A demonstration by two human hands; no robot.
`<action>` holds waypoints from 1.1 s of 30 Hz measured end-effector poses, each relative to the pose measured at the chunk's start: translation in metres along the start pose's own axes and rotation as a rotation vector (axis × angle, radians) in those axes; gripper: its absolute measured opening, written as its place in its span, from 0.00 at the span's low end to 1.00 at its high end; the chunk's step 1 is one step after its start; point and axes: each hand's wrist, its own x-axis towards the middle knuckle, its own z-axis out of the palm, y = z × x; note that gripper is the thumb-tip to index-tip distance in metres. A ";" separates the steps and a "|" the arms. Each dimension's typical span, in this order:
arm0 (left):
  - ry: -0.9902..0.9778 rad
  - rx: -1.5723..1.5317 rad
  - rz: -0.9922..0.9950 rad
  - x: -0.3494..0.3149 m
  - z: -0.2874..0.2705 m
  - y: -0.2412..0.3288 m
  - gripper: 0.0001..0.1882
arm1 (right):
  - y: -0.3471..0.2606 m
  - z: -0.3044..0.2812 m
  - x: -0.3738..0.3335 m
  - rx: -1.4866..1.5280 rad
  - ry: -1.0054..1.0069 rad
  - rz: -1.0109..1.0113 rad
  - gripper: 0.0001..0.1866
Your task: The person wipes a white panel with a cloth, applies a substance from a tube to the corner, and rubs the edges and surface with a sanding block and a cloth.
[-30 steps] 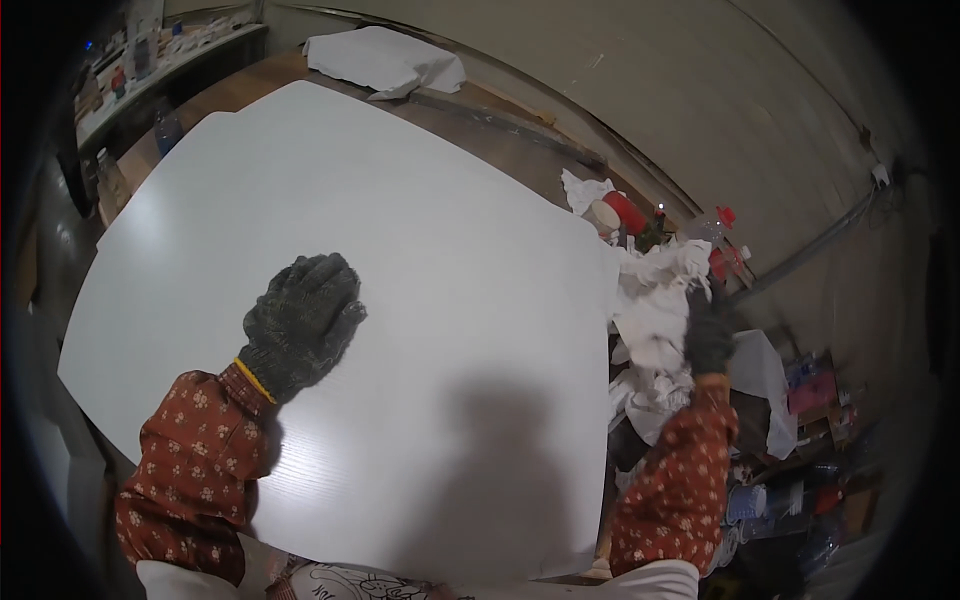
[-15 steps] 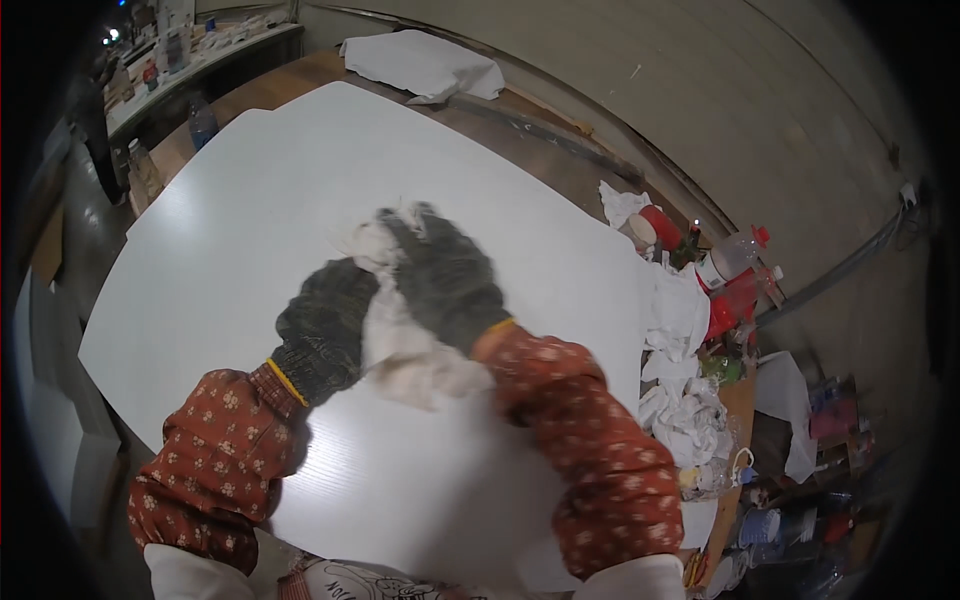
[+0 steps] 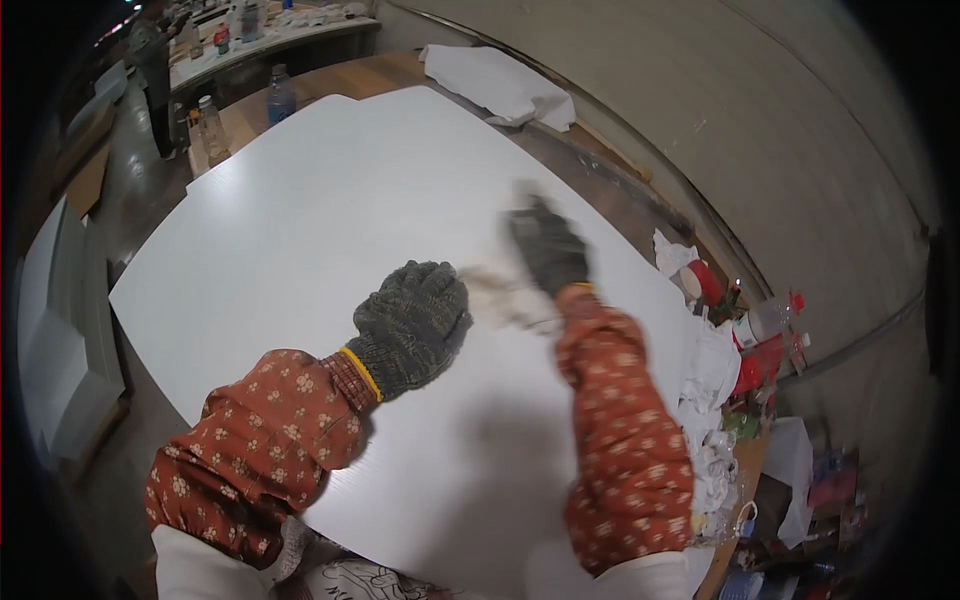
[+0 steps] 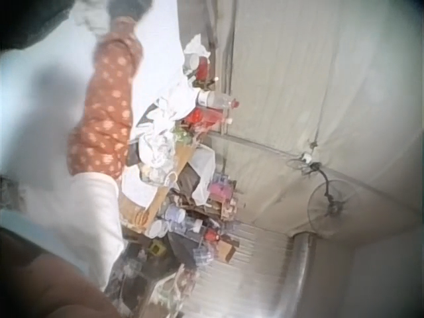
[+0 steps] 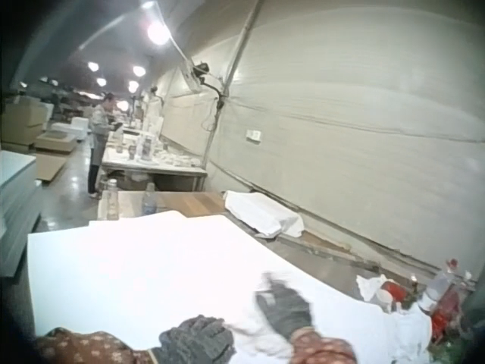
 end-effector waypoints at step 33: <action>0.382 -0.658 -1.065 -0.255 -0.255 -0.450 0.15 | -0.385 0.272 0.263 -0.190 -0.086 -0.236 0.25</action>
